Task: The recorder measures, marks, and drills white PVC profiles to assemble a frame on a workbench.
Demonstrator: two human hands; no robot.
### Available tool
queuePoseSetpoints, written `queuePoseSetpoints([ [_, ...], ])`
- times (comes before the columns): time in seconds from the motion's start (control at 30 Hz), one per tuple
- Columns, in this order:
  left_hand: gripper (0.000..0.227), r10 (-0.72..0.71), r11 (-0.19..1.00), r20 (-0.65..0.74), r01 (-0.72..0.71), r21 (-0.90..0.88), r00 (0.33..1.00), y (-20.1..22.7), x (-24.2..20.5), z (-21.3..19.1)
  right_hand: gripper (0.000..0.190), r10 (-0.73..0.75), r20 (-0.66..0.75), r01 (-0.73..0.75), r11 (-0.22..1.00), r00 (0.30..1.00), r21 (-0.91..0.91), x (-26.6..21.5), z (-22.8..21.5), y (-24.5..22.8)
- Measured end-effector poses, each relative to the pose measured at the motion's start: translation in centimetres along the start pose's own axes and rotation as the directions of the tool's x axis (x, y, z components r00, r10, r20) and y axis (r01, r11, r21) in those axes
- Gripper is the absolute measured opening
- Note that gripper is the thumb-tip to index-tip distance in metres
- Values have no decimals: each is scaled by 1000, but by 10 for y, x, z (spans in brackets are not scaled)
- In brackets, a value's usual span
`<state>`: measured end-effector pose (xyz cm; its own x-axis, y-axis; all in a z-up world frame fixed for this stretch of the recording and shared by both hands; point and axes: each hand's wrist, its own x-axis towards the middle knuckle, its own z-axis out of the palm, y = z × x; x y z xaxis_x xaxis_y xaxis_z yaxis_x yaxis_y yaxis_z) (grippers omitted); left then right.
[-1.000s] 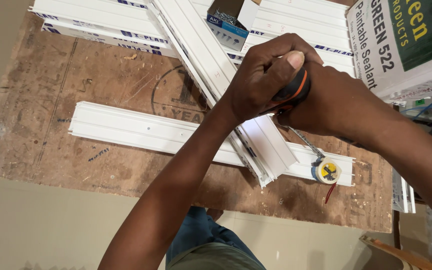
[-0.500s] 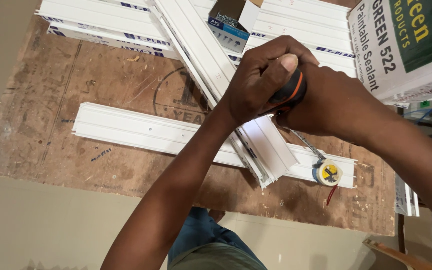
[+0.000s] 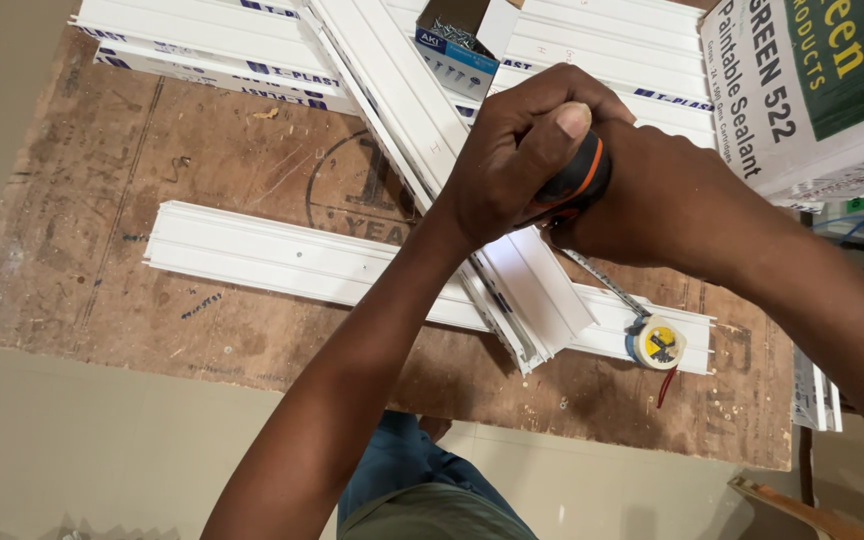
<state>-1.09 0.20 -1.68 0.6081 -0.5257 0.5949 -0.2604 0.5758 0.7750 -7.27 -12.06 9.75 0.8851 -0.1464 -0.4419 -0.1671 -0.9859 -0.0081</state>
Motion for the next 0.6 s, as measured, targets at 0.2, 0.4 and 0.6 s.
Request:
queuePoseSetpoints([
  [0.2, 48, 12, 1000, 0, -12, 7, 1000, -1, -1, 1, 49, -1, 19, 1, 1000, 1000, 23, -2, -2, 0],
  [0.4, 49, 2, 1000, -2, -2, 6, 1000, 1, 1, 1, 51, -10, 13, 9, 998, 1000, 66, -3, -4, -1],
  [0.6, 50, 13, 1000, -14, -13, 25, 1000, -1, 1, 3, 50, -20, 7, 19, 997, 1000, 72, -1, -2, 3],
])
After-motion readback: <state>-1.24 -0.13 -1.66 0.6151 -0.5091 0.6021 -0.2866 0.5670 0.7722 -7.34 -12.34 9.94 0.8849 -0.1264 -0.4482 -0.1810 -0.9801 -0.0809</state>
